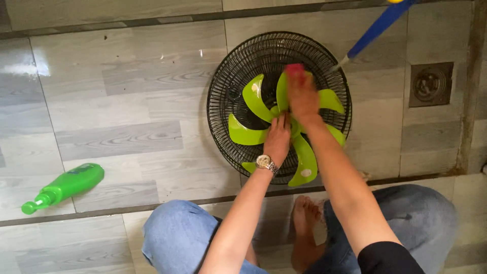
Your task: Cleaning fan blades using a sponge and water from a hose
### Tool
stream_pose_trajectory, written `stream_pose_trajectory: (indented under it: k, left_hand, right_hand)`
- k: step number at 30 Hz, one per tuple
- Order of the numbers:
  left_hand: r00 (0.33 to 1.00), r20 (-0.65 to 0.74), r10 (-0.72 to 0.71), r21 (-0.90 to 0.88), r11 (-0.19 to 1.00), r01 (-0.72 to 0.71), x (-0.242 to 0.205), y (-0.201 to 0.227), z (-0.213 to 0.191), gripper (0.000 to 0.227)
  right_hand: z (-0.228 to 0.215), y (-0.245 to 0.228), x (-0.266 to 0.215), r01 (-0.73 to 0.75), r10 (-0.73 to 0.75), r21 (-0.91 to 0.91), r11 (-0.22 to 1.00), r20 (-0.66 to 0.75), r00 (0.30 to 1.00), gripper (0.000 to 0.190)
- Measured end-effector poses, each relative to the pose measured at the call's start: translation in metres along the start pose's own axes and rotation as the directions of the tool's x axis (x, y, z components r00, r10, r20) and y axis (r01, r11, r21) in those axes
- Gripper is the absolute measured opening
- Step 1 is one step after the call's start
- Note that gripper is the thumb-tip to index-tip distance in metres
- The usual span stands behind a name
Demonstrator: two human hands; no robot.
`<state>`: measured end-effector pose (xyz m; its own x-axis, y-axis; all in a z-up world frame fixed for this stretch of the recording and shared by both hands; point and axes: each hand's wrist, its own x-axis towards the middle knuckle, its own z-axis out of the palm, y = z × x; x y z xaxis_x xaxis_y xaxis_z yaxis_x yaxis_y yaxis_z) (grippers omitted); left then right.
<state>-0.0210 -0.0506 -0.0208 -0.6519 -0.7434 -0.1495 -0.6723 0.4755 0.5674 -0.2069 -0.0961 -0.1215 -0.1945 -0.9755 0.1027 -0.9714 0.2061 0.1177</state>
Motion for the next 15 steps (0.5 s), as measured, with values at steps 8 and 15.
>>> stream_pose_trajectory:
  k: [8, 15]
  left_hand:
    - [0.999, 0.014, 0.042, -0.023, 0.999, -0.041, -0.007, 0.002, -0.008, 0.066]
    - [0.999, 0.033, 0.018, -0.018, 1.000, -0.018, -0.007, 0.004, -0.013, 0.075]
  right_hand:
    - [0.031, 0.019, -0.014, -0.064, 0.050, -0.100, 0.993, -0.137, 0.989, 0.071]
    - [-0.037, 0.019, -0.016, -0.217, 0.214, -0.010, 0.976, 0.197, 0.957, 0.056]
